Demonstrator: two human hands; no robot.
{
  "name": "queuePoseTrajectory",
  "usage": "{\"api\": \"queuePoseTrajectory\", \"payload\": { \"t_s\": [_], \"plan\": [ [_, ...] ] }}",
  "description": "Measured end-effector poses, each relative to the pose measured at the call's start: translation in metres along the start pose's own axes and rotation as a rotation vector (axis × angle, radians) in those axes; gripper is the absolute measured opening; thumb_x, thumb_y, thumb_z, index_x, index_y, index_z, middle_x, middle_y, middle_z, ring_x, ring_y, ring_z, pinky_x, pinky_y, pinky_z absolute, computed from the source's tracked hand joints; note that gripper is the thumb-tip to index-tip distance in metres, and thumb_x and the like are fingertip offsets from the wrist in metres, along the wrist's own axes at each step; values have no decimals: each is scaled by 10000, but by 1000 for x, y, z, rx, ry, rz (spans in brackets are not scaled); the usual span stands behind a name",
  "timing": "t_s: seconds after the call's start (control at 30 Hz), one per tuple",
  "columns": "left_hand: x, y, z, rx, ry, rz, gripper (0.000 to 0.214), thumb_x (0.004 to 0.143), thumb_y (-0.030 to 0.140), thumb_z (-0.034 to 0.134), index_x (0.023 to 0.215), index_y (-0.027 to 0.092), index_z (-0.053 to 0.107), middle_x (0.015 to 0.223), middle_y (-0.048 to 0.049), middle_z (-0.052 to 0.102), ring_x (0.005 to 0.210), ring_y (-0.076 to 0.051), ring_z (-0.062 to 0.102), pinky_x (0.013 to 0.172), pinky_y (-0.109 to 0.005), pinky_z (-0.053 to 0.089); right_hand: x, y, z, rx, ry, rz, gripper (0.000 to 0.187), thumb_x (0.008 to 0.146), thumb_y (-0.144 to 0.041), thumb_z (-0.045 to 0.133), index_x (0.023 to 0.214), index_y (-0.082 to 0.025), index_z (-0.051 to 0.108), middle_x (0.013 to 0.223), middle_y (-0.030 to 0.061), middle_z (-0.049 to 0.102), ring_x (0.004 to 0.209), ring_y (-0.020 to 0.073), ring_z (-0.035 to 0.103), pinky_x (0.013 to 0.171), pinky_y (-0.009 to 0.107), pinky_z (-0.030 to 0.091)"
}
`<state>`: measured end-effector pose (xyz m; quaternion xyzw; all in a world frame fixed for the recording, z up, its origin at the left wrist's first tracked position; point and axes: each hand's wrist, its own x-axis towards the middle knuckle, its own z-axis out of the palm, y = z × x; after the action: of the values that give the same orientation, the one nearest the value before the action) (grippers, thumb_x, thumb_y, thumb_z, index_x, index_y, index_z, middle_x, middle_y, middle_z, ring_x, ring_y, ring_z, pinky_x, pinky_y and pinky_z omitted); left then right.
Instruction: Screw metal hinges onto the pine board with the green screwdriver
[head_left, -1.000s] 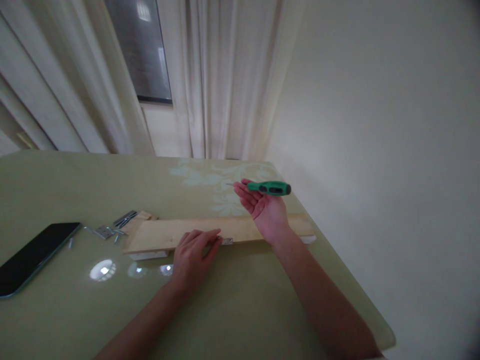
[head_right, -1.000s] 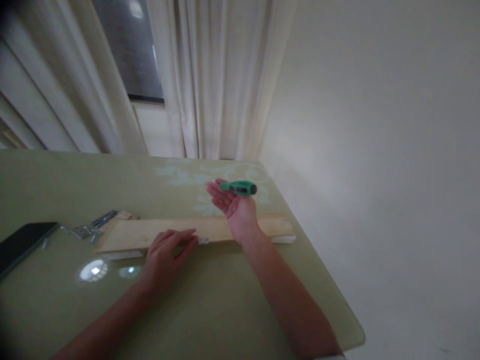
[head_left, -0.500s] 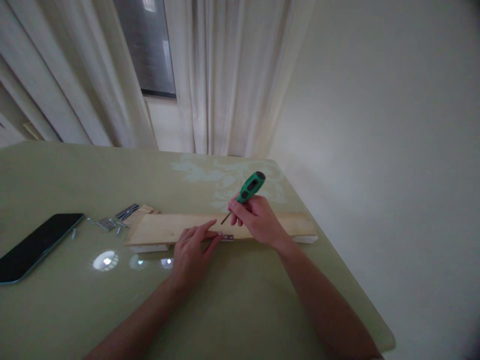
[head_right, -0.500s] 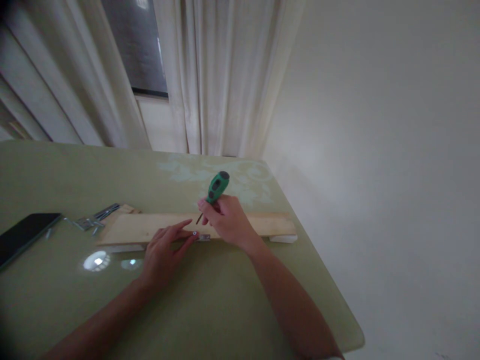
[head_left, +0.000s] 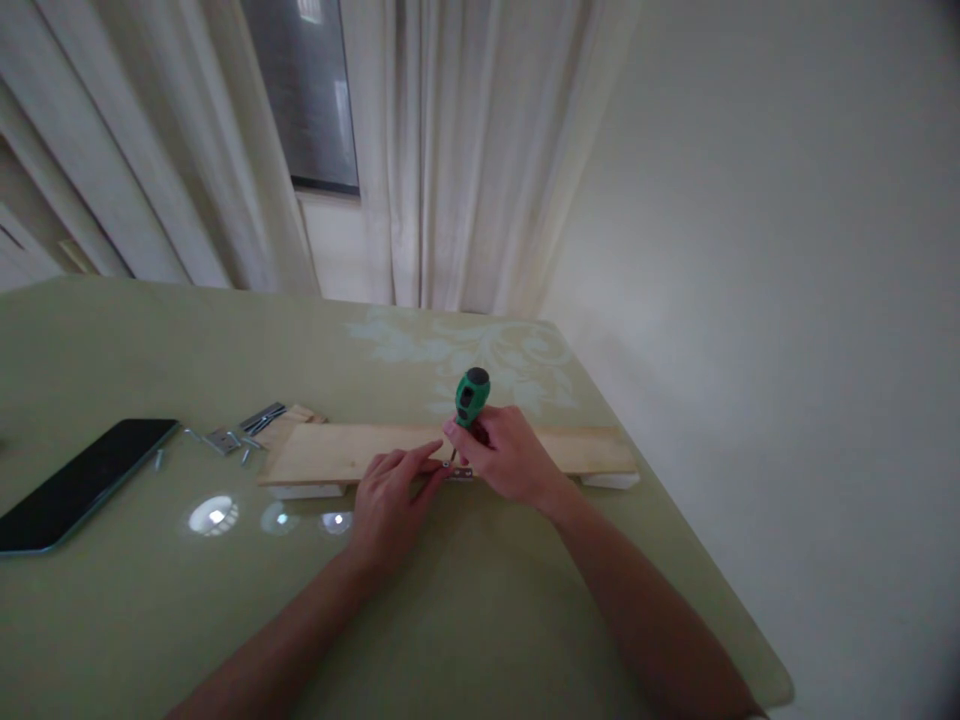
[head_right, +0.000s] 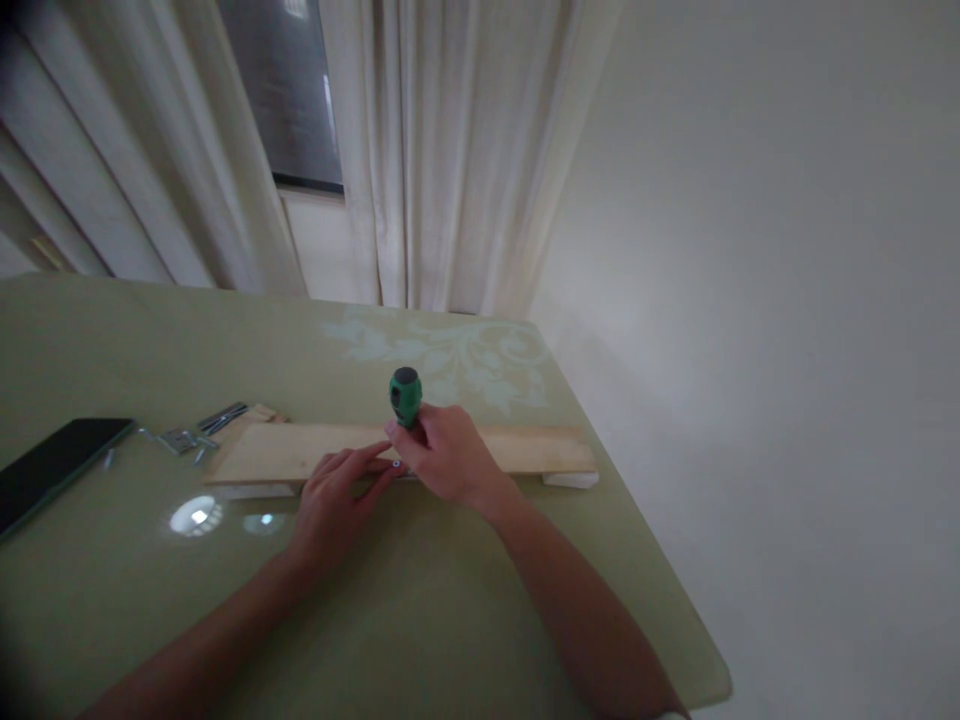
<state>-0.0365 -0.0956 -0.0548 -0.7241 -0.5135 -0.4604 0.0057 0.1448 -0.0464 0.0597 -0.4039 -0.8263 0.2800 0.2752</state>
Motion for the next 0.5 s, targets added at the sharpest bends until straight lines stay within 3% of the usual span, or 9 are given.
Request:
{"api": "queuePoseTrajectory", "payload": {
  "t_s": [0.2,0.5],
  "plan": [
    [0,0,1,-21,5,9,259,1026,304,665,1277,242,679,921,-9,846,853,-230,759,818,-386,544,-5,-5,-4,131,83,2,421,1063,-451,547,745,-200,668,620,-3,682,561,131,586,577,265,385],
    [0,-1,1,-3,12,18,230,1033,291,651,1252,234,691,908,-13,842,842,-224,759,802,-376,534,-3,-4,5,131,20,41,409,1052,-420,567,720,-201,661,632,12,699,574,135,607,586,267,384]
  ]
}}
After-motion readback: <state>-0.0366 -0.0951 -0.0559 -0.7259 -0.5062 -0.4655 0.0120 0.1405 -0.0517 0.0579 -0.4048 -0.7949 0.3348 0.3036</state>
